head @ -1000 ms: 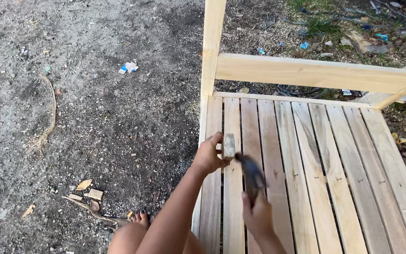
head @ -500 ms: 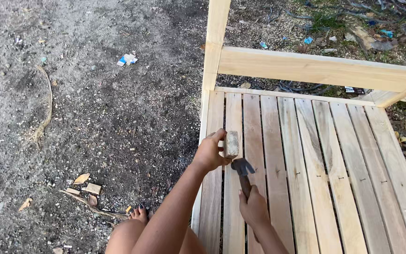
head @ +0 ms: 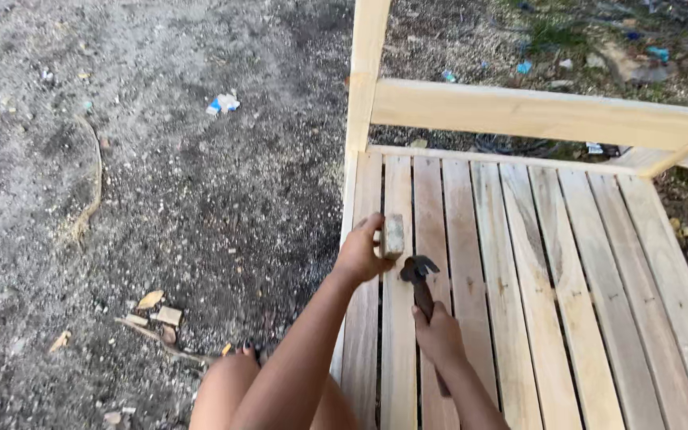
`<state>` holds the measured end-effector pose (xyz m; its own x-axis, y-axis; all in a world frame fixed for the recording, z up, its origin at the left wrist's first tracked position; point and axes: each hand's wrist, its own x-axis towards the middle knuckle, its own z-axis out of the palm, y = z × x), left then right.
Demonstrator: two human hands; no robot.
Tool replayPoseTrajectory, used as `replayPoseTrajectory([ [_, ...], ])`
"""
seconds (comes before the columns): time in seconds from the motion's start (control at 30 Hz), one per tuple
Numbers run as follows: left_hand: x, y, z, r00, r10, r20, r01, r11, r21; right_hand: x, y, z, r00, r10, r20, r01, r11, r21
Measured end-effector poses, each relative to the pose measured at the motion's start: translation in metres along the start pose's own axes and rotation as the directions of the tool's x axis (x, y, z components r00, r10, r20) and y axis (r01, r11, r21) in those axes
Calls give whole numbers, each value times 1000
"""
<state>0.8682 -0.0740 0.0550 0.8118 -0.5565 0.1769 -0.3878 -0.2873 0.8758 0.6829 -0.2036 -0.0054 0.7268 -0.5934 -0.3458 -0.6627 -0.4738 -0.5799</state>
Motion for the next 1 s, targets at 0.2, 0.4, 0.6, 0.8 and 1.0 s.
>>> replayPoseTrajectory([
  [0.2, -2, 2, 11, 999, -46, -20, 47, 998, 40, -13, -4, 13, 986, -95, -136, 104, 993, 55],
  [0.4, -3, 2, 17, 997, -80, -15, 81, 978, 195, 1, 7, 20, 993, -76, -88, 74, 997, -26],
  [0.6, -6, 9, 21, 990, -135, -25, 138, 973, 187, 7, -1, 11, 994, -86, -62, 82, 995, -65],
  [0.8, -6, 24, 33, 967, -156, -200, 185, 973, 137, 10, 20, -16, 991, 130, -43, -109, 936, 334],
  [1.0, -40, 25, 46, 962, -83, -259, 88, 996, 8, -12, 128, -46, 939, 212, -271, -216, 976, 17],
])
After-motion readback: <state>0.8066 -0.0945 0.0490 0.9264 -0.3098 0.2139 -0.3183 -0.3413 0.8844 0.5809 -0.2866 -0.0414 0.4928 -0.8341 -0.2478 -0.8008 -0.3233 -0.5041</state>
